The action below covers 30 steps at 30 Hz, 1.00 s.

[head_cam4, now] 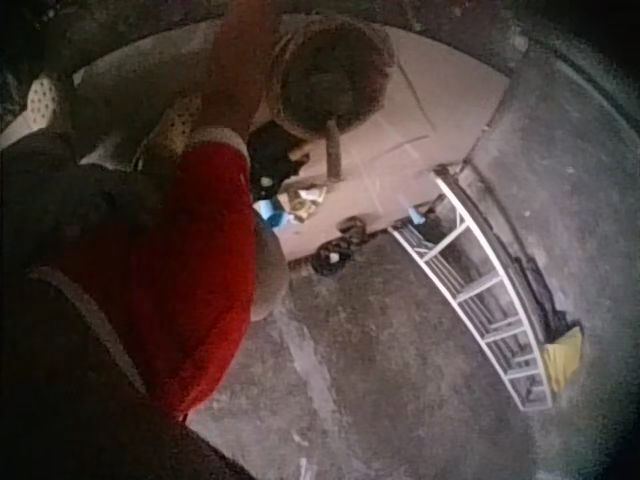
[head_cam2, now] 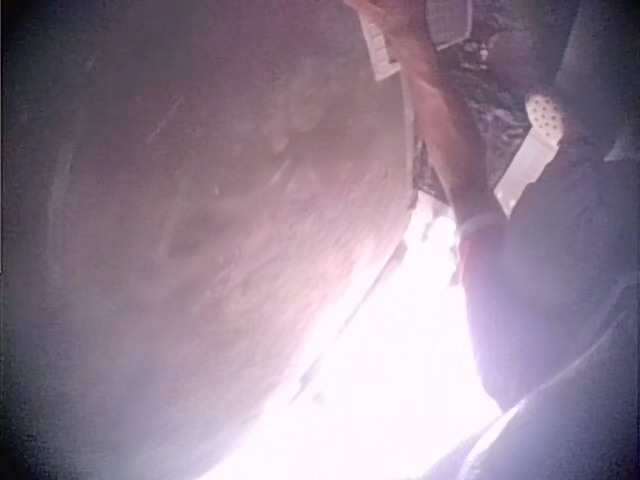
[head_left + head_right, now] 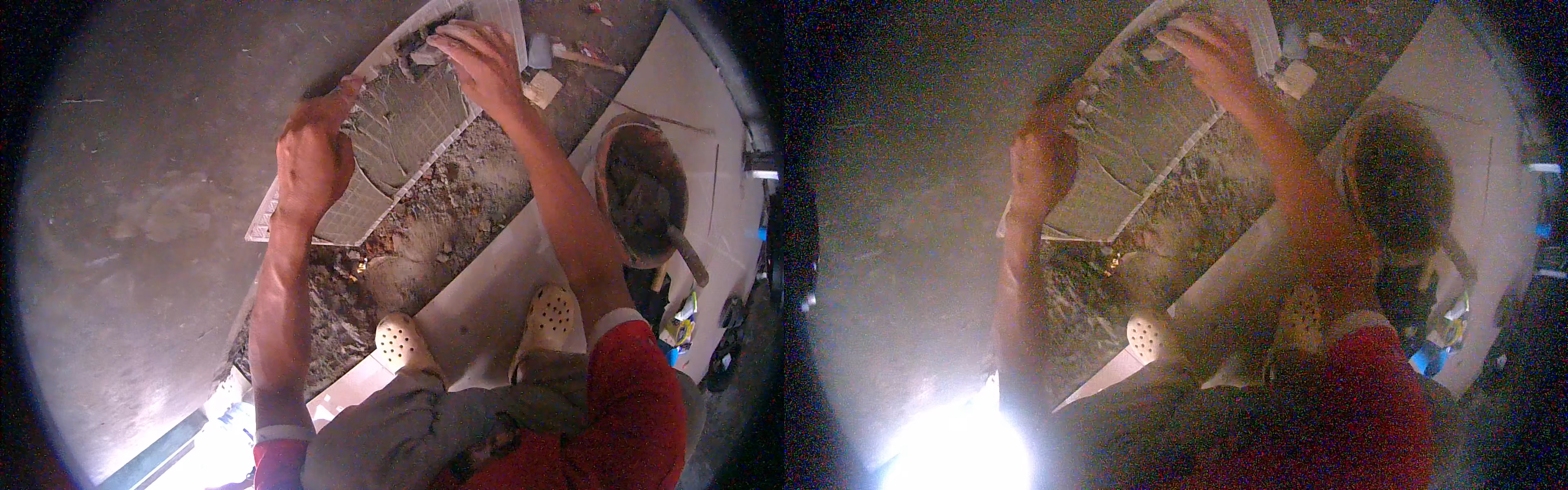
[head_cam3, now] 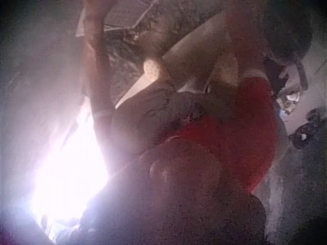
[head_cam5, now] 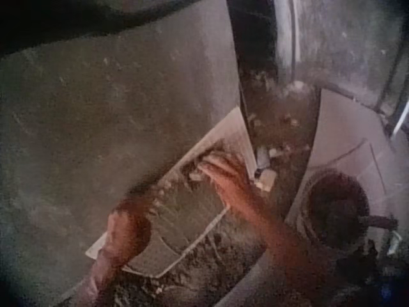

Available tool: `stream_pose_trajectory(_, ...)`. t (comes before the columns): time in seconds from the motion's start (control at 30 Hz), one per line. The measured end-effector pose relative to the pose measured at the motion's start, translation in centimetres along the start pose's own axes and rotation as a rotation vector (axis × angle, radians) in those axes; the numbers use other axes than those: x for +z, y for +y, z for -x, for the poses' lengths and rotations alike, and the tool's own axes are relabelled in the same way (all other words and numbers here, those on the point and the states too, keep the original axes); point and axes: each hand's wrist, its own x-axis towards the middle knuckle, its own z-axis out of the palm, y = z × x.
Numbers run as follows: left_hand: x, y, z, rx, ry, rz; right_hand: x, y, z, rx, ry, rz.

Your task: The person spreads cement on the floor with a trowel, applies adhesive to the back of a tile, places the tile onto the prepared area, and taps it with a rubber mallet to secure it.

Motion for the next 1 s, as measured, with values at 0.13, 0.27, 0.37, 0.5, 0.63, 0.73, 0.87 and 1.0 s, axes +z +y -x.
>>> stream_pose_trajectory(0.13, 0.1, 0.1, -0.2, 0.007, 0.022, 0.0, 0.0, -2.2, 3.1, -0.013, -0.226, 0.067)
stream_pose_trajectory(0.27, -0.1, 0.3, -0.2, 0.01, 0.027, 0.009, -0.3, -2.1, 6.2, 0.104, -0.302, -0.077)
stream_pose_trajectory(0.37, -0.1, 0.3, -0.2, 0.014, 0.011, 0.015, 1.2, 0.5, 5.1, 0.503, 0.015, -0.208)
stream_pose_trajectory(0.5, 0.0, 0.0, -0.3, 0.011, 0.012, 0.021, 2.7, 2.8, 1.8, 0.836, 0.025, -0.468)
stream_pose_trajectory(0.63, -0.1, -0.2, -0.3, -0.016, -0.017, 0.036, 2.2, -1.8, 1.7, 0.488, -0.066, -0.413)
stream_pose_trajectory(0.73, -0.1, -0.2, -0.3, -0.002, -0.031, 0.012, 1.9, -7.3, 3.8, 0.27, -0.232, -0.342)
stream_pose_trajectory(0.87, 0.1, 0.3, -0.2, -0.013, -0.034, -0.031, 2.8, -9.0, 7.9, 0.498, -0.183, -0.56)
stream_pose_trajectory(1.0, 0.3, 1.3, 0.0, -0.034, -0.061, -0.093, 3.6, -2.8, 12.1, 1.102, -0.035, -0.896)
